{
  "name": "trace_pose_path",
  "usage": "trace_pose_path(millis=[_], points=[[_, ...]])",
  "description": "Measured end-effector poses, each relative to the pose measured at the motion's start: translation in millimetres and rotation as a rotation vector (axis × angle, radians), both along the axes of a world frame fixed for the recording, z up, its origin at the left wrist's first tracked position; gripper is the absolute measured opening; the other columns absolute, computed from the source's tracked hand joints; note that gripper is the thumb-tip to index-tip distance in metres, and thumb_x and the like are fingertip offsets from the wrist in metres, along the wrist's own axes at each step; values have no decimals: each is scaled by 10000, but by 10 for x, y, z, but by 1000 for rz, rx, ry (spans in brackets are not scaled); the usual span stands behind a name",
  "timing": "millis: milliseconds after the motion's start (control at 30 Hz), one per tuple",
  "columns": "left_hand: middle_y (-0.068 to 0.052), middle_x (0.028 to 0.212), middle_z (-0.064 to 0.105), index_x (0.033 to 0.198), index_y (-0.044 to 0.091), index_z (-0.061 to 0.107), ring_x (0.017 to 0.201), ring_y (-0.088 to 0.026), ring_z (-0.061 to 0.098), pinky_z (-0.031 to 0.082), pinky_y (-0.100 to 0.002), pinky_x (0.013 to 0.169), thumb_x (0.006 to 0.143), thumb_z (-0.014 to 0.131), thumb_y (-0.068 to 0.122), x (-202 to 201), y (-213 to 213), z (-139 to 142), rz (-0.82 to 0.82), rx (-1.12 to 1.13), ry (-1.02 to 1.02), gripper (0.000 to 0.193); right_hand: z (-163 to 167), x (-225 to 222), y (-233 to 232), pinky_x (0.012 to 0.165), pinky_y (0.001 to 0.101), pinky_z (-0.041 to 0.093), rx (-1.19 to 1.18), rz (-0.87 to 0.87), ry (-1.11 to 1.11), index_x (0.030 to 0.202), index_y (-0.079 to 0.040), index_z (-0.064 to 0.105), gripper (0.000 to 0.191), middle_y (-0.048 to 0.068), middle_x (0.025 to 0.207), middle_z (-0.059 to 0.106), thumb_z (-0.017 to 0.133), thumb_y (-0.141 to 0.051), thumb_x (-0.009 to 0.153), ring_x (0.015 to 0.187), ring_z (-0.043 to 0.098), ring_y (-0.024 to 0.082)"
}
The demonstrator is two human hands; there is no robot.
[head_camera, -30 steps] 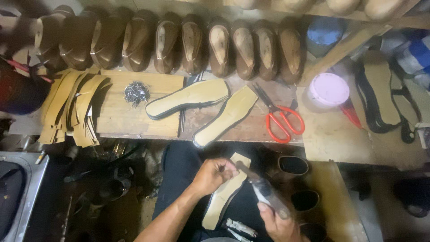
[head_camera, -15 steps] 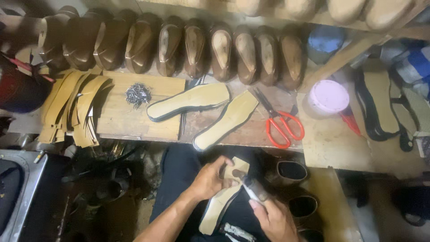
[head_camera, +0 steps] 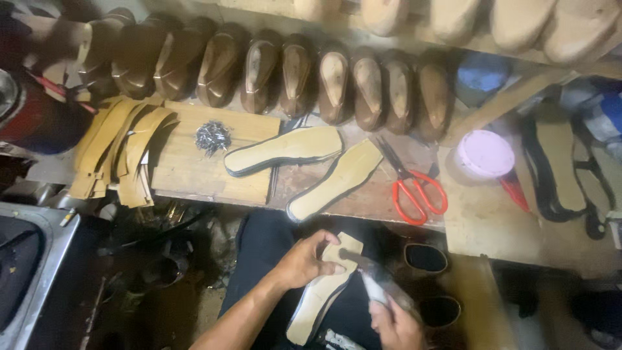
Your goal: The person assembles shoe soles onto wooden shoe lasts. They place a sole on a last, secure it with nails using a hammer, and trim excess material with scissors. The process is repeated for multiple lasts.
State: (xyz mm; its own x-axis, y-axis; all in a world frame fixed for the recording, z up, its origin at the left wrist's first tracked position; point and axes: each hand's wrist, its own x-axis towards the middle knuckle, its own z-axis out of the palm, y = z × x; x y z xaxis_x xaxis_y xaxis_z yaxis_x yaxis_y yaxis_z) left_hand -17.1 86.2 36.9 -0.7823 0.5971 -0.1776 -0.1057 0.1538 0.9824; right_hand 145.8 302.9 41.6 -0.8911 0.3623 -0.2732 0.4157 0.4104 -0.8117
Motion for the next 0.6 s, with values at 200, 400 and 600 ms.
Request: trace_pose_path(millis=[200, 400, 600], points=[[-86, 987, 722, 1159, 86, 617, 924, -174, 663, 541, -332, 808, 759, 879, 190, -7, 11, 49, -18, -30, -3, 489, -232, 76, 61, 655, 340, 600, 181, 92, 451, 1175, -104, 750, 328, 134, 830, 773, 687, -160, 858, 713, 752, 207], [-164, 1132, 687, 1230, 63, 624, 1009, -323, 684, 552, -419, 851, 817, 861, 301, 283, 58, 261, 44, -325, 359, 532, 225, -180, 409, 682, 420, 583, 533, 22, 120, 1270, -231, 723, 453, 174, 855, 764, 789, -292, 826, 724, 758, 301], [-262, 1427, 436, 1366, 1, 445, 1202, -460, 517, 503, -504, 895, 717, 903, 394, 522, 256, 426, 5, -572, 484, 886, 974, -511, 1132, 753, 462, 560, 987, 26, 205, 1342, -177, 642, 478, 161, 1056, 698, 684, -299, 881, 890, 688, 382]])
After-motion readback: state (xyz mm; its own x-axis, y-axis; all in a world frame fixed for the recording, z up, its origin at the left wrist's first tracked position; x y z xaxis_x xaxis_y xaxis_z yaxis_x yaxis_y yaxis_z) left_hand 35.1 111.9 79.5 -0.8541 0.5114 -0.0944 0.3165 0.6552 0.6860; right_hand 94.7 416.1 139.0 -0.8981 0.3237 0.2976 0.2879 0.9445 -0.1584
